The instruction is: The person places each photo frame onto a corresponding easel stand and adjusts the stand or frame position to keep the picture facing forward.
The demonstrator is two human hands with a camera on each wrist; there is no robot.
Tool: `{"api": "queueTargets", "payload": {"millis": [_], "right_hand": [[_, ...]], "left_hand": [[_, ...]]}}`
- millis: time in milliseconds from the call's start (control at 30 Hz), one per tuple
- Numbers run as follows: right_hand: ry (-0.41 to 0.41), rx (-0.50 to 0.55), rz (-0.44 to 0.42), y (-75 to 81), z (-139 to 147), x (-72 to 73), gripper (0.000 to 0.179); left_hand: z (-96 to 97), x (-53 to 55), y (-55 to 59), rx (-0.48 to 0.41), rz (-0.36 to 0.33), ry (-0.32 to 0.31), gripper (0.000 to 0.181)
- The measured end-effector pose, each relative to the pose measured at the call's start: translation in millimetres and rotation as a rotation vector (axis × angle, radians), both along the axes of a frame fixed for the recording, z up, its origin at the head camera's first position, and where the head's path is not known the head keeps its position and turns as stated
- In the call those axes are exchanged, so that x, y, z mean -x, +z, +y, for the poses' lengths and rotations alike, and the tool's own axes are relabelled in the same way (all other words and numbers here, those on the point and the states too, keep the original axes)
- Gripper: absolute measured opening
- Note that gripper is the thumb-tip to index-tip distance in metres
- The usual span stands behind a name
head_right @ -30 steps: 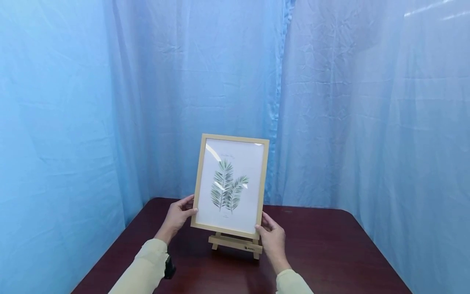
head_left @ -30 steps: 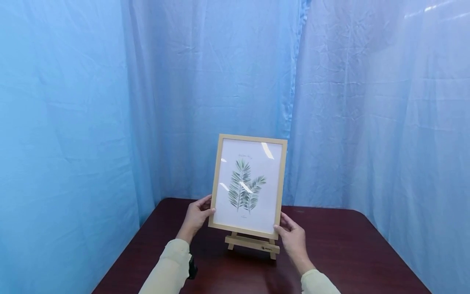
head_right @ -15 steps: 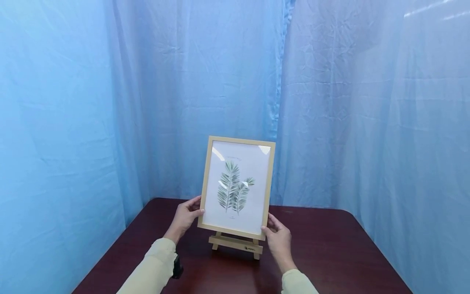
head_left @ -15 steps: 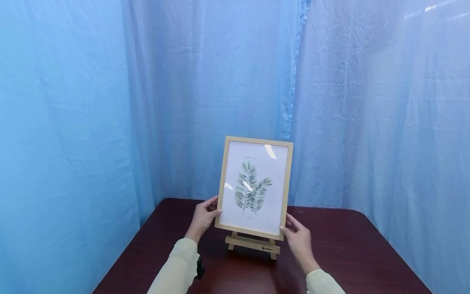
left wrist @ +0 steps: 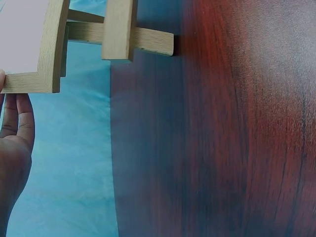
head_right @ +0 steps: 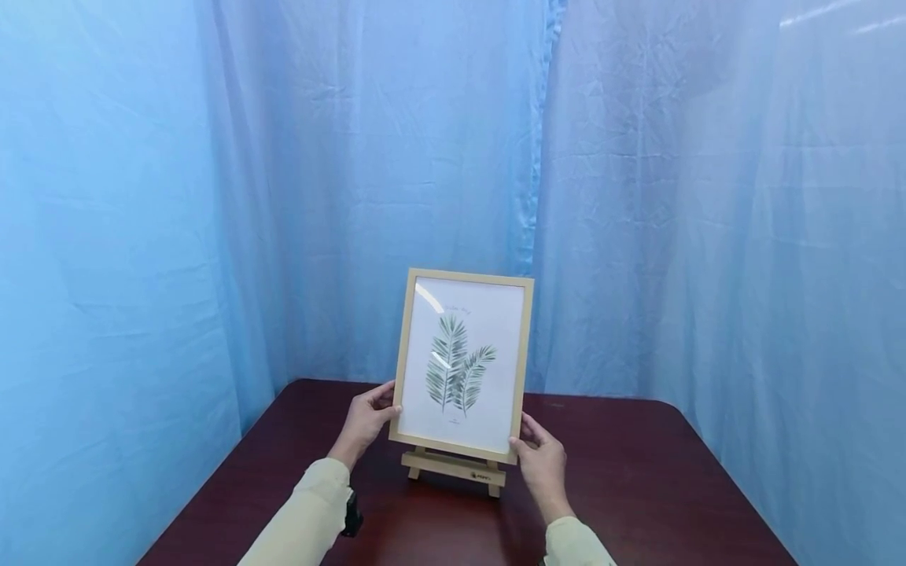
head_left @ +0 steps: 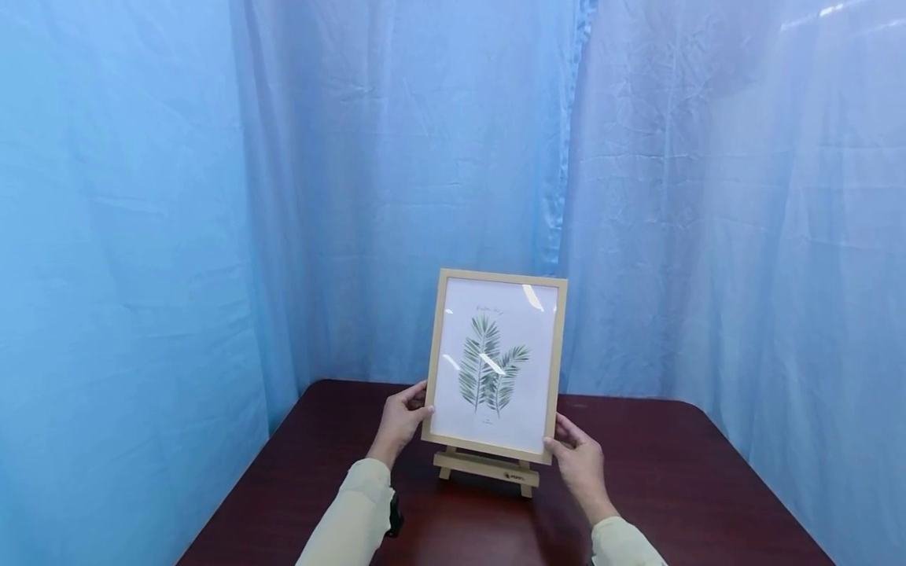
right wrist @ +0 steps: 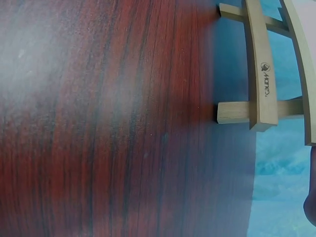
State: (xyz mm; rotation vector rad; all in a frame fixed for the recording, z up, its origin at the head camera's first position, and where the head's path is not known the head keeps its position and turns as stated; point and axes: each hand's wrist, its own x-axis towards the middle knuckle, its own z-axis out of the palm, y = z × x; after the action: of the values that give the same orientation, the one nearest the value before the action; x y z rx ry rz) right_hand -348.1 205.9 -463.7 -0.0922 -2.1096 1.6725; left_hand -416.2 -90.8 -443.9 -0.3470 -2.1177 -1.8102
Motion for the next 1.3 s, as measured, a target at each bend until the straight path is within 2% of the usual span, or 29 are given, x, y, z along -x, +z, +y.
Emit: {"api": "queueTargets", "payload": {"millis": [100,333,733,1000,1300], "right_hand": [[-0.002,0.008,-0.005,-2.3,0,2.1,0.051],[-0.019,0.003,-0.028,-9.5,0,4.8,0.051],[-0.037,-0.011,-0.021,-25.8,-1,7.4,0.050],[-0.073,-0.051,-0.026,-34.7,-2,10.5,0.048],[-0.068,-0.044,-0.031,-37.8,-1,15.0,0.050]], "left_hand": [[1.2,2.0,-3.8,0.004,0.002,0.012,0.048],[5.2,6.7,-13.6,0.007,-0.048,0.037,0.048],[7.5,6.2,-24.7,0.002,-0.031,0.040,0.048],[7.6,6.7,-32.3,0.005,-0.060,0.050,0.049],[7.8,8.6,-36.1,0.007,-0.053,0.070,0.049]]}}
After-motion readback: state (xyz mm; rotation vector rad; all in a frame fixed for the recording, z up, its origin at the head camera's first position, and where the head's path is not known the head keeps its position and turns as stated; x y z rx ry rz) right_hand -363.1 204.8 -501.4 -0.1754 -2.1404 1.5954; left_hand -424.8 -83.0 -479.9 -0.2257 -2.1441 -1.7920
